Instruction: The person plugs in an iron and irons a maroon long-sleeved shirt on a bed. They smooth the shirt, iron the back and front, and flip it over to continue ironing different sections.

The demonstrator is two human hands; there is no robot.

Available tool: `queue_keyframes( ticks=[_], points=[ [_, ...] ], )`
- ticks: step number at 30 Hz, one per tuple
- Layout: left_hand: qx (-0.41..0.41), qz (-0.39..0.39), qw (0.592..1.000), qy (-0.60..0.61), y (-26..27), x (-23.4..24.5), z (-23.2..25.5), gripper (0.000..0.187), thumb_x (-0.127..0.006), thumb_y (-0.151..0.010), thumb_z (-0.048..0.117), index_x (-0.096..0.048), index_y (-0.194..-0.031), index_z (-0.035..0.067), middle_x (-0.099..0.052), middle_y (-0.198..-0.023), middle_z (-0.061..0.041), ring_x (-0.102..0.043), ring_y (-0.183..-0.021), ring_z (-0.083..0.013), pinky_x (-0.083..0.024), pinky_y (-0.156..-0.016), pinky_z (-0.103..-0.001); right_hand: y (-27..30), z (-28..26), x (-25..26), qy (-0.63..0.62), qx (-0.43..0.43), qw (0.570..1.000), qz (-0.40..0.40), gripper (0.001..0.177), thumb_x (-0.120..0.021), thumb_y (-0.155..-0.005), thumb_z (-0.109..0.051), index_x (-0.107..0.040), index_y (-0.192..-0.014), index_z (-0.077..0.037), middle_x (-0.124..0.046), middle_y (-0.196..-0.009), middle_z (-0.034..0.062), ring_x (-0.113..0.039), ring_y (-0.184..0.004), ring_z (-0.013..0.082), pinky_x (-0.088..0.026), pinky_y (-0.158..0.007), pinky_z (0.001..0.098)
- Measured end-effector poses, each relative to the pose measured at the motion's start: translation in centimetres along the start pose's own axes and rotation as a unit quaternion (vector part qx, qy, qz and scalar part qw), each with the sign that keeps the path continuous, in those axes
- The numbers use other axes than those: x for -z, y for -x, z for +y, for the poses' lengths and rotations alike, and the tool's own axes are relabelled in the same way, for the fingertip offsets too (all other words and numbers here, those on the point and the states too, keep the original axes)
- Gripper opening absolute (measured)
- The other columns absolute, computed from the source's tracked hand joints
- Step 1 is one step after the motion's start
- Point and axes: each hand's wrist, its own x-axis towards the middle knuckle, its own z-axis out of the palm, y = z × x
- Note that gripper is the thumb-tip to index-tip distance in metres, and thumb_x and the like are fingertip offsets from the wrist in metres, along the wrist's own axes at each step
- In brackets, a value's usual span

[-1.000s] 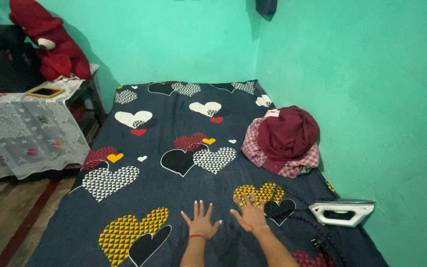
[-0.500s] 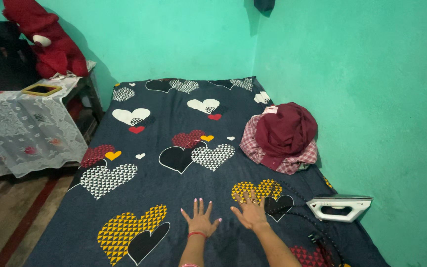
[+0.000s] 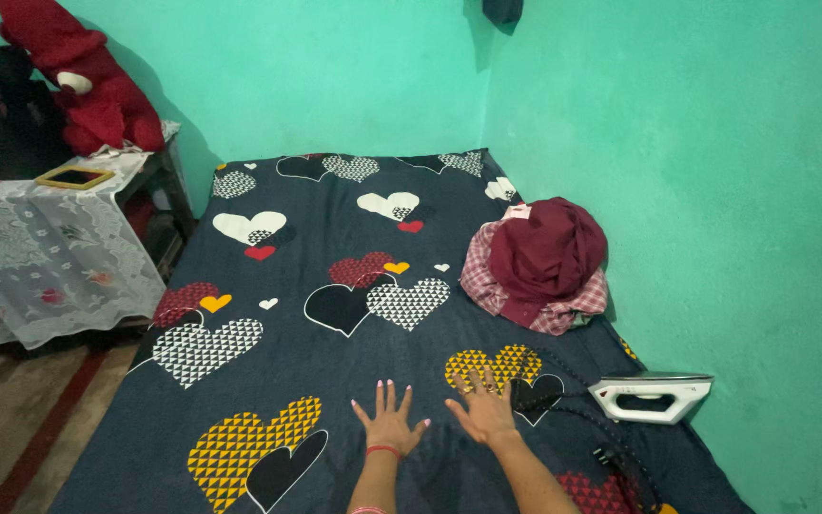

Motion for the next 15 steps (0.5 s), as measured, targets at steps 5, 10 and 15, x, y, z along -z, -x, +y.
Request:
queue_keyframes(
  ticks=[5,10,15],
  points=[
    [0.004,-0.004,1.0,-0.003,0.5,0.2,-0.7,0.085,-0.046,-0.096,0.068,-0.017,-0.165,0.03,0.001,-0.174,-0.008,0.013,-0.16,-0.025,0.011,-0.116,-0.077,0.4,-0.8,-0.4,-0.003,0.0,1.0,-0.006,0.068,-0.04,-0.1,-0.064,-0.03,-0.16,-0.036,-0.025,-0.167,0.01,-0.013,-0.157,0.0357,-0.009,-0.124,0.0649],
    [0.0,-0.006,1.0,-0.005,1.0,-0.2,-2.0,0.085,-0.045,-0.096,0.069,-0.015,-0.165,0.03,0.002,-0.175,-0.007,0.013,-0.16,-0.0249,0.012,-0.116,-0.077,0.8,-1.9,-1.1,0.004,0.002,1.0,0.003,0.068,-0.039,-0.099,-0.065,-0.028,-0.16,-0.035,-0.027,-0.167,0.0088,-0.013,-0.157,0.0353,-0.009,-0.123,0.0656],
    [0.001,-0.024,1.0,-0.018,1.7,-0.4,-3.4,0.086,-0.045,-0.096,0.069,-0.013,-0.166,0.031,0.004,-0.175,-0.007,0.014,-0.16,-0.0257,0.013,-0.116,-0.077,1.7,-3.3,-2.0,0.006,-0.007,1.0,-0.01,0.069,-0.038,-0.1,-0.065,-0.027,-0.161,-0.035,-0.026,-0.167,0.007,-0.012,-0.158,0.0351,-0.011,-0.122,0.0672]
  ],
)
